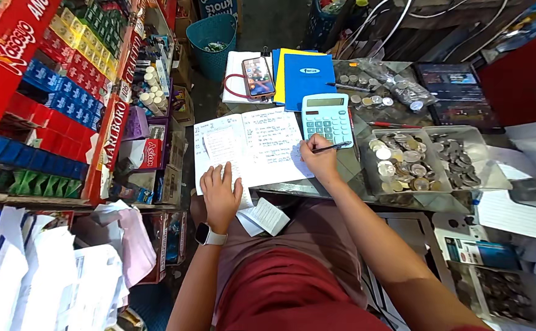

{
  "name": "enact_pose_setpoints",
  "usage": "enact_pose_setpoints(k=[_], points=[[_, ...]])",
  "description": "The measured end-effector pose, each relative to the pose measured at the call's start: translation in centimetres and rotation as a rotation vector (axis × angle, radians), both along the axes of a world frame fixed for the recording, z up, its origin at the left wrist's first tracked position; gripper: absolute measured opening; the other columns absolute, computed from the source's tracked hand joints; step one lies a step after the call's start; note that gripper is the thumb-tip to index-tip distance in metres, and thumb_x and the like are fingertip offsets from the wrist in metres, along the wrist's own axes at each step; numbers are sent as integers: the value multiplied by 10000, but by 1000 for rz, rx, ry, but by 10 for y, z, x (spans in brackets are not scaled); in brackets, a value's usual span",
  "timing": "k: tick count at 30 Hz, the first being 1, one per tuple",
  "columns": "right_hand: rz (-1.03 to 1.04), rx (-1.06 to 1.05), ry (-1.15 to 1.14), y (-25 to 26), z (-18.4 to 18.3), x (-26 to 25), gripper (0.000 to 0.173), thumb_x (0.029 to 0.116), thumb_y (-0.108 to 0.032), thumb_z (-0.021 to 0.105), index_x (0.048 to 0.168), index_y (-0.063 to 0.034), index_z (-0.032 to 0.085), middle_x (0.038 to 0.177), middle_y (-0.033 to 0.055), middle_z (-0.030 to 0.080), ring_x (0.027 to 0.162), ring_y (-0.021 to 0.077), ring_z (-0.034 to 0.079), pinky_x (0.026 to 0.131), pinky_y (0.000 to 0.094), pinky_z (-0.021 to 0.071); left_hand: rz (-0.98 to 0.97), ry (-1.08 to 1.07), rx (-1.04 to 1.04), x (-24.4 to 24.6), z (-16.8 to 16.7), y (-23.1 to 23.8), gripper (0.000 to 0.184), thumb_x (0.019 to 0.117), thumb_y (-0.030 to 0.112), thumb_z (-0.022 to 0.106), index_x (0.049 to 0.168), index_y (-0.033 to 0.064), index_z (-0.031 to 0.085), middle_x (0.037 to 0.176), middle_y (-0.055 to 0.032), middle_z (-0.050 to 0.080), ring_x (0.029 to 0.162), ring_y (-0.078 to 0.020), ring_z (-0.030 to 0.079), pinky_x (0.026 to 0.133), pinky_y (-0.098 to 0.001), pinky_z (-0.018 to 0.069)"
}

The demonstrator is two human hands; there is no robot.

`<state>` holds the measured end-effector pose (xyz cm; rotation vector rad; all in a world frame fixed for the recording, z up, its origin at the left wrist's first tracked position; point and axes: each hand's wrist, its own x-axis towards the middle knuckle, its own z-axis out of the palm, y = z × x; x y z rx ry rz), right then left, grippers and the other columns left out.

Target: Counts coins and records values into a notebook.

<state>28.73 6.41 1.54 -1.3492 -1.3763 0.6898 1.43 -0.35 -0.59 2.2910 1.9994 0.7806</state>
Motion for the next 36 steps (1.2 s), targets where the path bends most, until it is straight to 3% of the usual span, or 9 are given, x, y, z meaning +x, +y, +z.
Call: enact_pose_setpoints(k=[4, 9, 18, 23, 27, 30, 36], points=[[-25, 38, -39, 2, -4, -1, 312, 916, -47, 600, 683, -120, 405, 604, -36, 424, 500, 25, 427, 490, 173, 387, 9, 8, -15, -2, 1, -1, 529, 1020, 410, 432, 1377, 83, 644, 1340, -224, 625, 1297, -462, 528, 1108, -628, 337], [-21, 7, 66, -1, 2, -2, 323, 906, -33, 597, 680, -158, 404, 528, -78, 425, 433, 8, 443, 448, 170, 420, 6, 8, -1, -2, -1, -1, 535, 1019, 411, 425, 1375, 79, 647, 1339, -226, 625, 1294, -466, 530, 1106, -628, 336], [-22, 44, -28, 2, -2, 4, 299, 888, -36, 577, 676, -162, 408, 568, -110, 411, 483, -31, 420, 484, 150, 386, 19, -36, -49, 5, 4, 1, 477, 997, 352, 543, 1374, 79, 648, 1335, -212, 634, 1302, -466, 531, 1113, -640, 350], [-93, -18, 97, -1, 12, -4, 288, 910, -19, 584, 718, -170, 432, 559, -124, 472, 456, -20, 501, 466, 167, 475, 17, -55, -25, 7, 4, 1, 471, 995, 351, 544, 1374, 93, 653, 1331, -196, 641, 1296, -448, 541, 1121, -628, 345], [-3, -111, 164, -7, 34, -38, 241, 952, -36, 612, 777, -122, 471, 600, -86, 550, 463, 18, 565, 472, 196, 531, 11, -58, -36, 7, 4, 0, 466, 1005, 355, 531, 1373, 96, 653, 1344, -194, 636, 1310, -439, 535, 1128, -625, 340], [105, -153, 165, -2, 39, -66, 264, 948, -21, 592, 753, -116, 441, 557, -60, 517, 438, 30, 530, 448, 203, 496, 7, -48, -24, 6, 4, 0, 468, 1004, 361, 523, 1366, 96, 658, 1334, -184, 641, 1305, -435, 536, 1128, -617, 339], [247, -168, 79, 13, 15, -91, 291, 947, -40, 606, 720, -104, 435, 543, -50, 458, 444, 32, 494, 465, 201, 467, 7, -43, -34, 6, 3, 0, 478, 1002, 361, 519, 1375, 93, 650, 1331, -199, 637, 1307, -445, 531, 1125, -632, 334]])
